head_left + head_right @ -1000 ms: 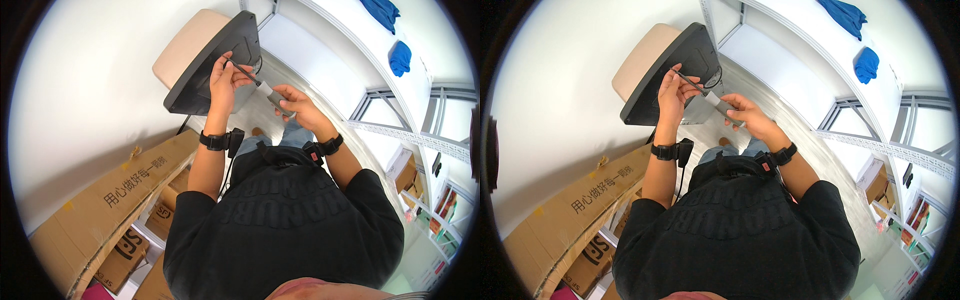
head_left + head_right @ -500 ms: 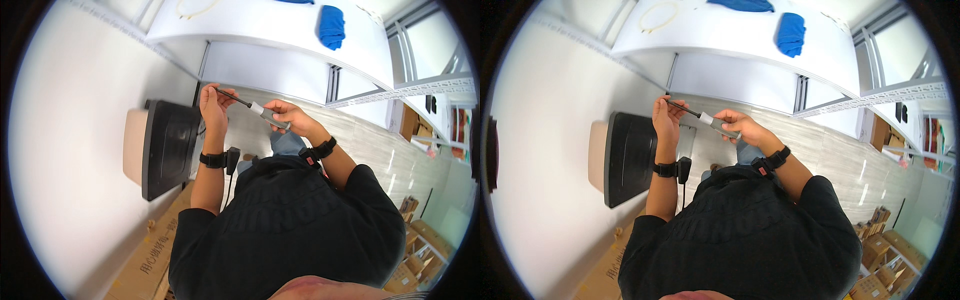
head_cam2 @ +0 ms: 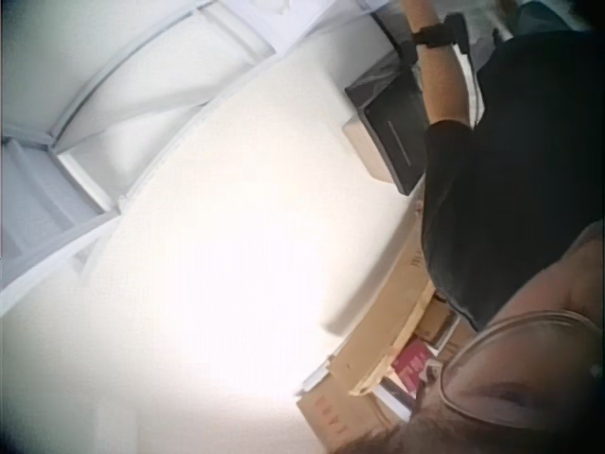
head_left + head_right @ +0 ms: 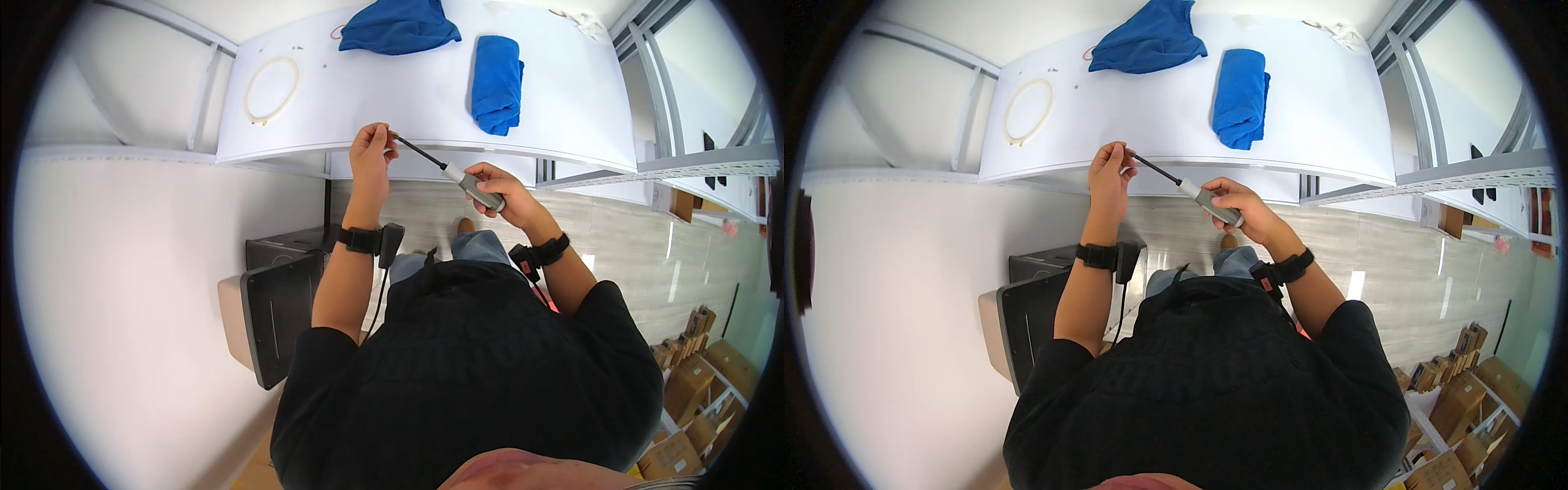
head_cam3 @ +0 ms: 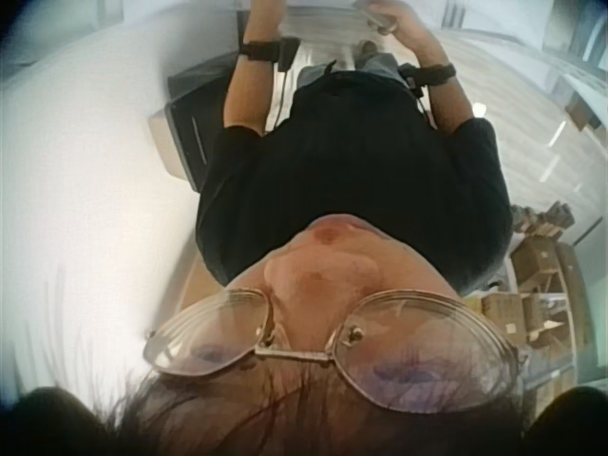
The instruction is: The person uses a screwdriver to attach a screw to a metal shelf. They then wipe a beige and black electronic device with a blue cloth and place it on the shelf. Finally, they use the screwdriver to secure the device to the shelf with screws.
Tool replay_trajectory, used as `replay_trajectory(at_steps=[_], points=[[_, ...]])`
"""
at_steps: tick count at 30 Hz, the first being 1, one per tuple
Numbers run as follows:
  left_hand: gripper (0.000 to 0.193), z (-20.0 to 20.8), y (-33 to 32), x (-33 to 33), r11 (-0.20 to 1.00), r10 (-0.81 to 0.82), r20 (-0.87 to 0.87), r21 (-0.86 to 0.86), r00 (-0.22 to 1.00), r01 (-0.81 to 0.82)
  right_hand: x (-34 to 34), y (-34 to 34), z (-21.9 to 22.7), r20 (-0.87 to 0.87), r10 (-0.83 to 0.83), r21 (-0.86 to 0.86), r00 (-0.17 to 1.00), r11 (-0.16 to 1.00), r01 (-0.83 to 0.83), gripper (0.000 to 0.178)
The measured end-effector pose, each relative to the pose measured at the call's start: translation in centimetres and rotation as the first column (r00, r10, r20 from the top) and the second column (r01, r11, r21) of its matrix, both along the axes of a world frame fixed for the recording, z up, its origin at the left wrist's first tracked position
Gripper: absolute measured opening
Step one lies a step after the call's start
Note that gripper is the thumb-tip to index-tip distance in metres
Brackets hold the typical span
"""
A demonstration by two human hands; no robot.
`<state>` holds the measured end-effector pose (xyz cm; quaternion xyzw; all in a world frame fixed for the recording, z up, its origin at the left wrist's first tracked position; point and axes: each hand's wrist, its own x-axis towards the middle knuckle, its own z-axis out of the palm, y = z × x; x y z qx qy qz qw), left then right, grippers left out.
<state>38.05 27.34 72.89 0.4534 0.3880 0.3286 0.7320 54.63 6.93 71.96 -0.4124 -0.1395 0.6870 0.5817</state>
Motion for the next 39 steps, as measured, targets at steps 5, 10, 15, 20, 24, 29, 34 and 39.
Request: replay_trajectory(at_steps=[5, 10, 15, 20, 24, 29, 34, 39], points=[[0.015, -3.9, 4.5, 3.6, 0.932, 0.074, -0.362, 0.358, 0.929, 0.065, 1.7, 0.5, -1.1, 0.041, -0.1, -0.059, 0.994, 0.993, 0.102, 0.037], [0.01, -5.4, 6.5, 6.2, 0.617, 0.194, -0.451, 0.746, 0.871, 0.249, 1.8, 0.7, -1.1, 0.082, -0.224, -0.095, 0.971, 0.968, 0.231, 0.038], [0.011, -6.9, 7.0, 6.6, 0.384, 0.293, -0.404, 0.88, 0.867, 0.28, 1.5, 1.4, -0.9, 0.115, -0.247, -0.128, 0.962, 0.957, 0.261, 0.04], [0.011, -6.9, 6.9, 6.4, 0.405, 0.284, -0.408, 0.871, 0.867, 0.277, 1.8, 2.2, -0.9, 0.088, -0.279, -0.11, 0.956, 0.951, 0.288, 0.041], [0.011, -6.6, 6.9, 6.5, 0.434, 0.263, -0.435, 0.85, 0.861, 0.297, 2.0, 2.2, -1.0, 0.085, -0.274, -0.127, 0.958, 0.951, 0.283, 0.041], [0.012, -6.1, 6.9, 5.9, 0.509, 0.216, -0.424, 0.817, 0.88, 0.269, 2.5, 1.7, -0.7, 0.08, -0.241, -0.091, 0.967, 0.965, 0.247, 0.041], [0.016, -6.6, 5.0, 2.3, 0.845, 0.212, -0.222, 0.53, 0.952, -0.065, 2.1, 3.3, 0.4, 0.13, -0.057, -0.06, 0.99, 0.996, 0.065, 0.039], [0.033, -5.2, 1.3, -5.6, 0.965, 0.259, 0.004, 0.051, 0.966, -0.259, -2.1, 9.3, -0.8, 0.151, 0.285, -0.035, 0.947, 0.958, -0.283, 0.037]])
